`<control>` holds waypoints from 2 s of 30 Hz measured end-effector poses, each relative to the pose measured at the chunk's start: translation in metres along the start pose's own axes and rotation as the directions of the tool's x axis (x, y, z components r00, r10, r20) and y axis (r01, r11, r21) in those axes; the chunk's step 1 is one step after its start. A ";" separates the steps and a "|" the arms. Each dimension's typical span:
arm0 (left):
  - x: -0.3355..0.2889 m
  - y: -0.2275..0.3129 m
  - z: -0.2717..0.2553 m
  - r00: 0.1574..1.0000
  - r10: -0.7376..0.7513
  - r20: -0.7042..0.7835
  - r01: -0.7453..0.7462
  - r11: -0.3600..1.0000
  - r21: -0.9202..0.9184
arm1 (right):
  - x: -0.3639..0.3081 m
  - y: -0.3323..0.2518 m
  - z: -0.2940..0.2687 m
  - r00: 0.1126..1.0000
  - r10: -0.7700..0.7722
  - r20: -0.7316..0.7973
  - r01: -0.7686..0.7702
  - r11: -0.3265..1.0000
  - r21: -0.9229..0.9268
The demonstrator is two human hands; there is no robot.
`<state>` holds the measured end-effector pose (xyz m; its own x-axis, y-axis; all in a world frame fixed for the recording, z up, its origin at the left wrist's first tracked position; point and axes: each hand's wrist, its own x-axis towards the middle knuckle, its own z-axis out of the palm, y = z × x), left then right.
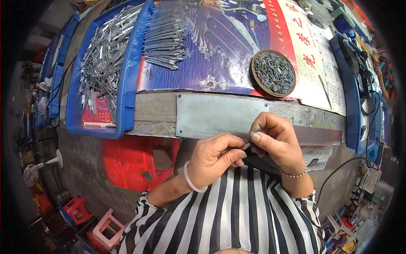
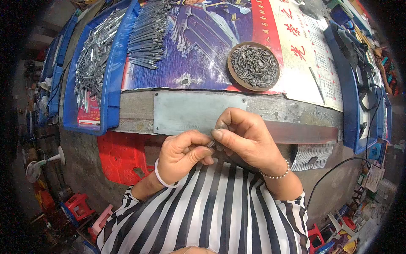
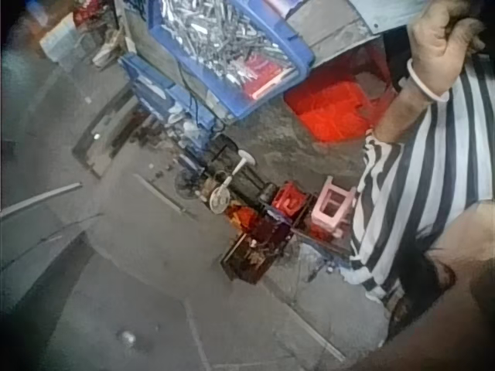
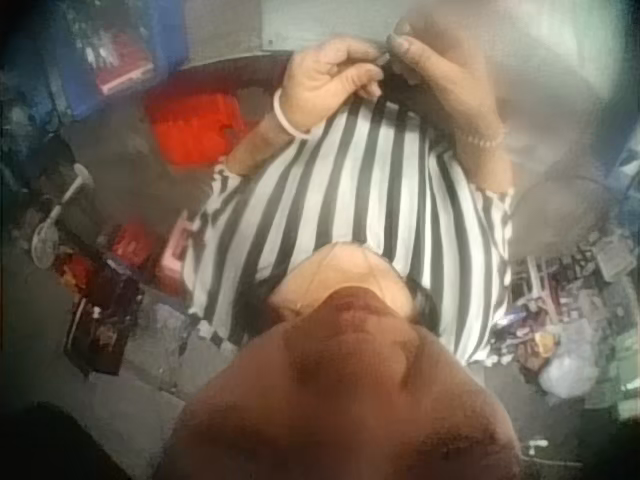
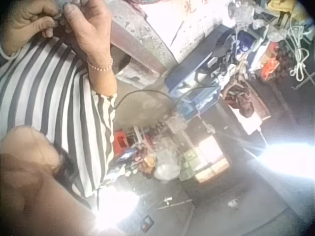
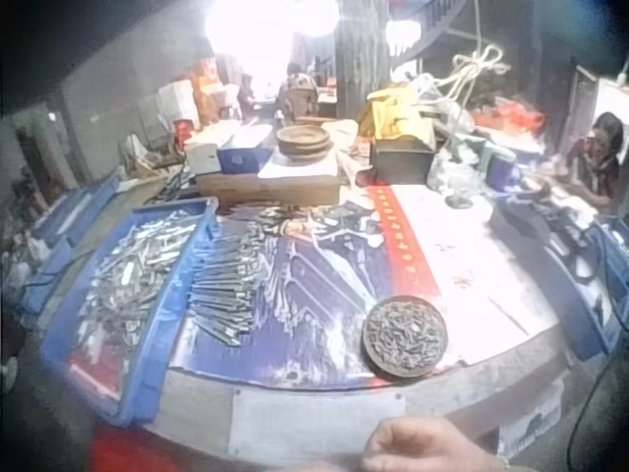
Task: The person assembles small metal components by picking up metal strips from a tray, taking pins from a bowl, and joining them together by hand before arranging the assembled pieces on the table.
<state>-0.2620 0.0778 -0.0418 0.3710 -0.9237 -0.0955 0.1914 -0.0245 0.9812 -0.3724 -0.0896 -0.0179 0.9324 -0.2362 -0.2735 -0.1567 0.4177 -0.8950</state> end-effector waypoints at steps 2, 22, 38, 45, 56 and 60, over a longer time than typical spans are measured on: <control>-0.001 -0.001 -0.001 1.000 -0.021 0.001 0.021 1.000 -0.011 | -0.001 -0.001 0.002 1.000 0.002 -0.004 -0.002 1.000 -0.014; -0.009 -0.011 -0.002 0.984 -0.176 0.022 0.174 0.932 -0.319 | 0.000 0.013 0.006 1.000 0.016 0.005 -0.016 0.999 -0.052; -0.002 -0.001 0.000 0.977 -0.205 0.067 0.215 0.942 -0.259 | -0.005 0.013 0.000 0.980 -0.197 -0.040 0.174 0.931 -0.321; 0.003 -0.002 -0.003 0.970 -0.232 0.078 0.245 0.918 -0.312 | 0.000 0.009 -0.007 0.992 -0.122 0.032 0.125 0.914 -0.386; 0.019 0.016 -0.018 0.983 -0.183 0.015 0.182 0.964 -0.193 | -0.002 0.024 -0.031 0.929 -0.250 -0.273 0.195 0.957 -0.214; 0.021 0.027 -0.042 0.998 -0.058 -0.027 0.059 0.998 0.028 | -0.009 0.033 -0.035 0.913 -0.311 -0.266 0.200 0.906 -0.373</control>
<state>-0.2112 0.0733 -0.0247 0.3834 -0.9101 -0.1571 0.1879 -0.0897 0.9781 -0.3973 -0.1043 -0.0569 0.8130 -0.5785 -0.0651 -0.0768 0.0043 -0.9970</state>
